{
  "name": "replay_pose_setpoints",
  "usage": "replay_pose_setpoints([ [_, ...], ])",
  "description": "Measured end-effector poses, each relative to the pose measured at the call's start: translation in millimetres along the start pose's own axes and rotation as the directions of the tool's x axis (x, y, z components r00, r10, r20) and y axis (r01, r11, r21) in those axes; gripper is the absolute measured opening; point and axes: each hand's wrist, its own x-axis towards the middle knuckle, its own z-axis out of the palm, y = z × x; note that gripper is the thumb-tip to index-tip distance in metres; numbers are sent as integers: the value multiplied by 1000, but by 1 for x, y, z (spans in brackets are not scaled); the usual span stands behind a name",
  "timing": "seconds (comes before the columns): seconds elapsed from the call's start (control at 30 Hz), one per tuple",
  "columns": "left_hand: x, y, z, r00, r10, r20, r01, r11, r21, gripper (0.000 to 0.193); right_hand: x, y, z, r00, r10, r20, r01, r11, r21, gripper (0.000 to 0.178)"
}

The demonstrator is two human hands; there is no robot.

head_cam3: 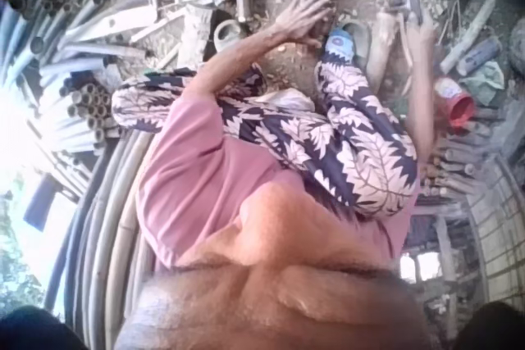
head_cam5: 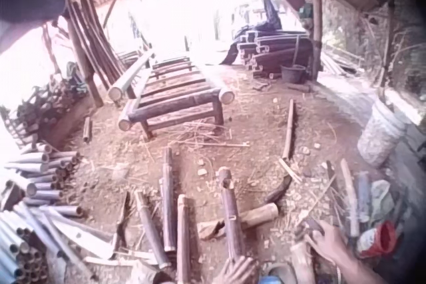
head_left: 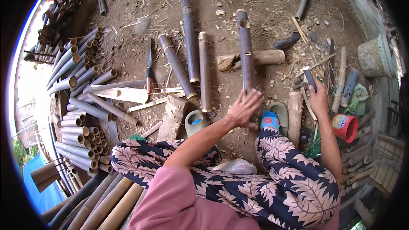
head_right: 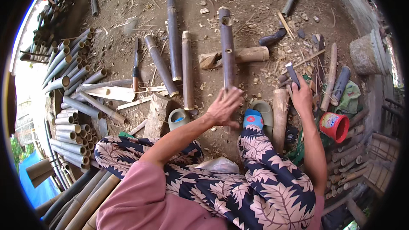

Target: The person carves a bamboo pole using a machete and a chisel to create a notch, then uses a wooden mallet to drive the chisel into a second bamboo pole to create another notch.

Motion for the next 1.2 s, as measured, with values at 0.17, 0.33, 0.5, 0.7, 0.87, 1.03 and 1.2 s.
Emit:
replay_pose_setpoints([
  [0.17, 7, -1, 3, 425, -806, 412, 863, 224, -452, 93, -49, 11, -30, 775, 456, 438, -617, 397, 679, 26],
  [0.33, 29, -22, 19, 549, -802, 235, 735, 330, -592, 64, -106, -14, -73, 737, 555, 385, -595, 265, 758, 28],
  [0.5, 45, -38, 17, 512, -827, 232, 760, 309, -572, 58, -124, -21, -66, 719, 554, 420, -610, 214, 763, 25],
  [0.7, 38, -1, -11, 439, -899, -13, 793, 394, -465, 82, -68, -66, 8, 679, 486, 550, -629, -2, 778, 14],
  [0.87, 43, 58, -94, 909, 9, -416, -139, 949, -282, 76, -32, -85, 60, 599, 271, 754, -663, -360, 656, 16],
  [1.03, 35, 5, -124, 876, -305, -374, -94, 652, -752, 34, -50, -100, 53, 845, 213, 490, -528, 473, 705, 41],
  [1.2, 28, -93, -157, 365, -885, -290, 107, 349, -931, 19, -162, -54, 26, 790, 580, 198, -524, 807, -271, 87],
])
